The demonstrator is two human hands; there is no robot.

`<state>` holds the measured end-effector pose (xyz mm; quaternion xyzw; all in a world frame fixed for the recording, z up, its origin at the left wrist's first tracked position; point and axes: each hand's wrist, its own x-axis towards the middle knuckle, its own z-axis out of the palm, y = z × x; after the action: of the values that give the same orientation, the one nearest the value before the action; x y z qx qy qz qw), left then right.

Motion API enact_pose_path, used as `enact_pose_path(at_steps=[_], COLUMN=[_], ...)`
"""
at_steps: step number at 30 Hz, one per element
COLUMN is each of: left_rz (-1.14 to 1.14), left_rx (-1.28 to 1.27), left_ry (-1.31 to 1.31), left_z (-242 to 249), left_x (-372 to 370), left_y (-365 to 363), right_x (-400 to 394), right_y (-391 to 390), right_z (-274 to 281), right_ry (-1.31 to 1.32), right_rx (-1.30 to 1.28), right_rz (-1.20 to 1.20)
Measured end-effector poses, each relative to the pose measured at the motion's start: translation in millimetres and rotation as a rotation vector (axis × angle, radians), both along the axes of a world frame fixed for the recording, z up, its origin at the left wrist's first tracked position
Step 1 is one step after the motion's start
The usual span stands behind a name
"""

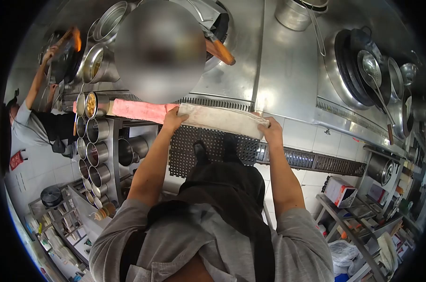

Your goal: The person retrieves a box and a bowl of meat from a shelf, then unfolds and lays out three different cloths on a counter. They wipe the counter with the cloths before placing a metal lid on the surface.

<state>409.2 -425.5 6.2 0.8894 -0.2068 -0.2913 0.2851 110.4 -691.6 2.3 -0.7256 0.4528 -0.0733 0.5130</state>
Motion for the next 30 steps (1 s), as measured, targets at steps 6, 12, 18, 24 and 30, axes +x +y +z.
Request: enact_pose_path(at_steps=[6,12,18,24,30], left_rz=[0.017,0.209,0.567,1.275,2.063], left_rx=[0.087,-0.117,-0.308,-0.416,0.308], left_ry=[-0.085,-0.192,-0.203,-0.347,-0.695], left_z=[-5.0,29.7,74.3,87.2,81.5], left_x=[-14.3,-46.1,-137.4,-271.1,-489.2], left_y=[4.9,65.4,225.4,391.7,524.3], right_x=[1.5,-2.2,12.8,119.2,149.8], right_y=[6.2,52.2,54.1,173.4,425.8], right_z=[27.0,34.7,5.3,38.0,47.3], right_ry=[0.064,0.082,0.193,-0.133,-0.072], right_rx=[-0.296,-0.84,-0.93,-0.691,-0.702], right_rz=[0.09,0.66,0.812,1.359,2.148])
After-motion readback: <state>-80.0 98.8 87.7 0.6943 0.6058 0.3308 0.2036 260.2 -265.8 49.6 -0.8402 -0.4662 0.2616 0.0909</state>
